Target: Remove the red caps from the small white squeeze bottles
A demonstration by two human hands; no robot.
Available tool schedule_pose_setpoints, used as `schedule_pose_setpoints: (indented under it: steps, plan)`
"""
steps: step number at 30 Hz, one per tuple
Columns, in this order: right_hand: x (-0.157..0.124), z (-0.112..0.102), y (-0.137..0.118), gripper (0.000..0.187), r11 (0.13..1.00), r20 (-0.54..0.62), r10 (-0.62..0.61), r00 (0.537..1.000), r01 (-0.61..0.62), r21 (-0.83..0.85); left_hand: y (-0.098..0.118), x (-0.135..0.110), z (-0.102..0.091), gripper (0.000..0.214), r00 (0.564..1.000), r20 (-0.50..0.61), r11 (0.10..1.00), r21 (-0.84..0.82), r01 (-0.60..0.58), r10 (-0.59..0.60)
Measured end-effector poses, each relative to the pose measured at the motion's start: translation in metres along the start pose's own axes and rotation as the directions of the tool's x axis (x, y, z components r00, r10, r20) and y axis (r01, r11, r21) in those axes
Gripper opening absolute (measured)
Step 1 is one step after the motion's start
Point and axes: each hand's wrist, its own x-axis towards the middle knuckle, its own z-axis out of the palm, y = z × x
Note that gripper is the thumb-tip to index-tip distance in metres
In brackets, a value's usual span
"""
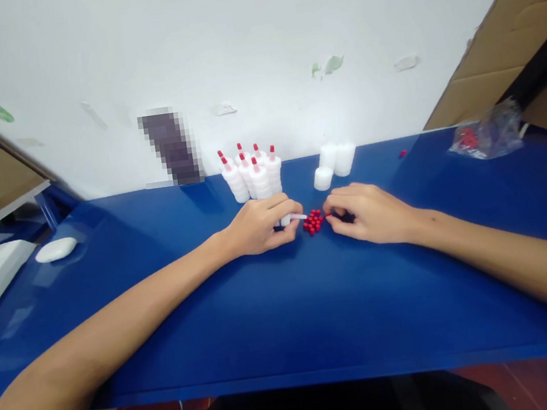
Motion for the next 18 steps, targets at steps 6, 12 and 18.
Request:
schedule_pose_setpoints:
  steps: [6, 12, 18]
  plan:
    - [-0.0032, 0.0032, -0.0003, 0.01, 1.0, -0.118, 0.005, 0.993, -0.005, -0.005, 0.001, 0.0007, -0.0016, 0.015, 0.999, 0.018, 0.998, -0.045, 0.045, -0.044]
    - [-0.0039, 0.0023, -0.002, 0.011, 0.999, -0.087, 0.044, 0.995, -0.042, 0.028, -0.0003, -0.0003, -0.0011, 0.016, 0.997, 0.032, 0.994, -0.076, 0.076, -0.073]
    - [-0.0029, 0.0024, -0.0007, 0.009, 0.999, -0.091, 0.017, 0.996, -0.013, 0.043, -0.0009, -0.002, 0.0001, 0.016, 0.995, 0.047, 0.991, -0.089, 0.097, -0.093]
